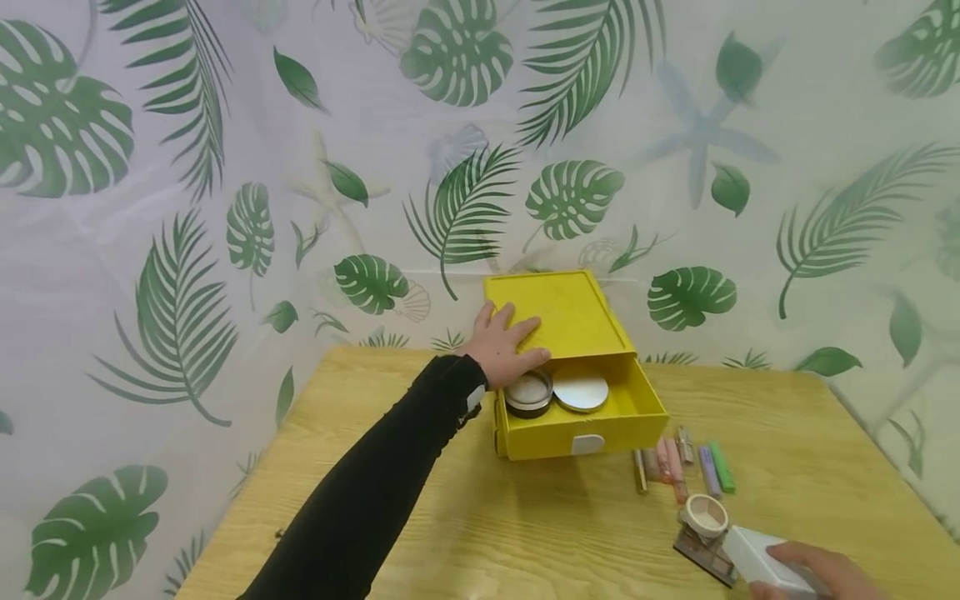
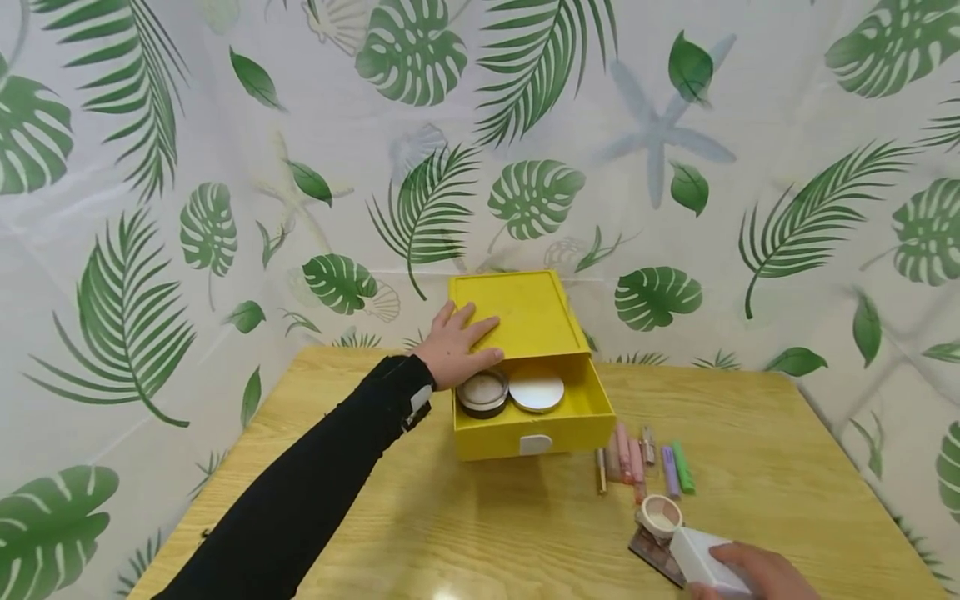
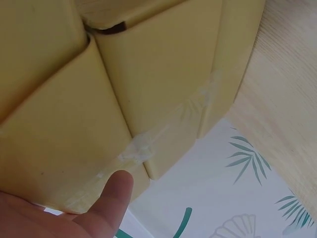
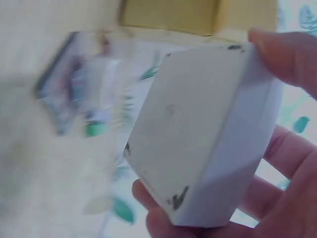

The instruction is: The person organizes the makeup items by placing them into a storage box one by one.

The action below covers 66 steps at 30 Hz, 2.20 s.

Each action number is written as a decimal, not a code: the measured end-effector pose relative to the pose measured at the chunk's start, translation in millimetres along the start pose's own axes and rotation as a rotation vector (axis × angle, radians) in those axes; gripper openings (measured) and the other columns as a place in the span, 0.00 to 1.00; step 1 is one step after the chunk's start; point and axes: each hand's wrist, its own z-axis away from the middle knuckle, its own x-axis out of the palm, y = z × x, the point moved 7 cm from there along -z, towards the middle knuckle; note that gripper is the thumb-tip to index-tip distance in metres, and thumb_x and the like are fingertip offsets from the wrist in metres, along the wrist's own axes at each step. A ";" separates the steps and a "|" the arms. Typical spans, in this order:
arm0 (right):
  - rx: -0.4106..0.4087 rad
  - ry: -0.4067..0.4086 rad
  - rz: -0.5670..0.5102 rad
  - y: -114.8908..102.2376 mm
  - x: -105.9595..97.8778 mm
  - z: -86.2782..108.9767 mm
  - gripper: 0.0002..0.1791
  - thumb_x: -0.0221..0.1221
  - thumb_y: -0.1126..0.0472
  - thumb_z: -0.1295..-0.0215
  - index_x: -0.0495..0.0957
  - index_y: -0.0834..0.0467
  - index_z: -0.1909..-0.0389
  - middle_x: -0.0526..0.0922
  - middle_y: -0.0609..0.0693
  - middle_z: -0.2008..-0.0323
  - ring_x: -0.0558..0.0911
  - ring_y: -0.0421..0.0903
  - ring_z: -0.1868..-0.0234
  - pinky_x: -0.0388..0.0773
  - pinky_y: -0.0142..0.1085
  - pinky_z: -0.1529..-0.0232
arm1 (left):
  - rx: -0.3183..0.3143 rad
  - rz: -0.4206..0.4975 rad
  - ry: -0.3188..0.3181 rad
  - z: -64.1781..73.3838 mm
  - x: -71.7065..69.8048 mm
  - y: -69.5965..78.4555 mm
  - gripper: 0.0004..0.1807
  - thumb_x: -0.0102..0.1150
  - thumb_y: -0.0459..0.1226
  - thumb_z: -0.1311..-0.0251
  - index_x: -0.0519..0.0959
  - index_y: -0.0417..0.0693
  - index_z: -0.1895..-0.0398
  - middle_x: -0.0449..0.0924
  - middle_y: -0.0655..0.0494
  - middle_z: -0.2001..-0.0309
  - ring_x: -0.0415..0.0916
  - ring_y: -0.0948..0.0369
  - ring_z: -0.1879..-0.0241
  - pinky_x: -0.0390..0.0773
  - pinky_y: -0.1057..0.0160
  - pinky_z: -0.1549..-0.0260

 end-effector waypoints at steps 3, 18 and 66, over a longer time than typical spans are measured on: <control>0.082 0.057 0.087 -28.2 -20.6 1.5 0.38 0.60 0.41 0.39 0.71 0.70 0.43 0.76 0.71 0.55 0.76 0.49 0.67 0.77 0.39 0.77 | 0.003 0.003 0.000 0.1 -1.0 -0.3 0.36 0.40 0.63 0.35 0.54 0.65 0.27 0.38 0.49 0.25 0.25 0.46 0.31 0.53 0.38 0.36; -0.204 0.490 0.208 -165.2 -81.4 -0.4 0.26 0.64 0.40 0.44 0.80 0.48 0.46 0.78 0.53 0.44 0.81 0.48 0.69 0.69 0.35 0.84 | 0.006 0.015 0.000 -0.5 0.9 -2.5 0.35 0.41 0.63 0.35 0.54 0.64 0.27 0.38 0.48 0.25 0.25 0.46 0.31 0.53 0.38 0.37; -0.414 0.139 0.391 -232.6 -36.0 -121.9 0.21 0.55 0.40 0.36 0.83 0.49 0.53 0.81 0.40 0.78 0.71 0.36 0.82 0.69 0.36 0.85 | -0.020 -0.017 0.004 -1.9 1.1 -1.1 0.35 0.40 0.63 0.35 0.54 0.66 0.27 0.39 0.50 0.25 0.26 0.47 0.30 0.54 0.39 0.36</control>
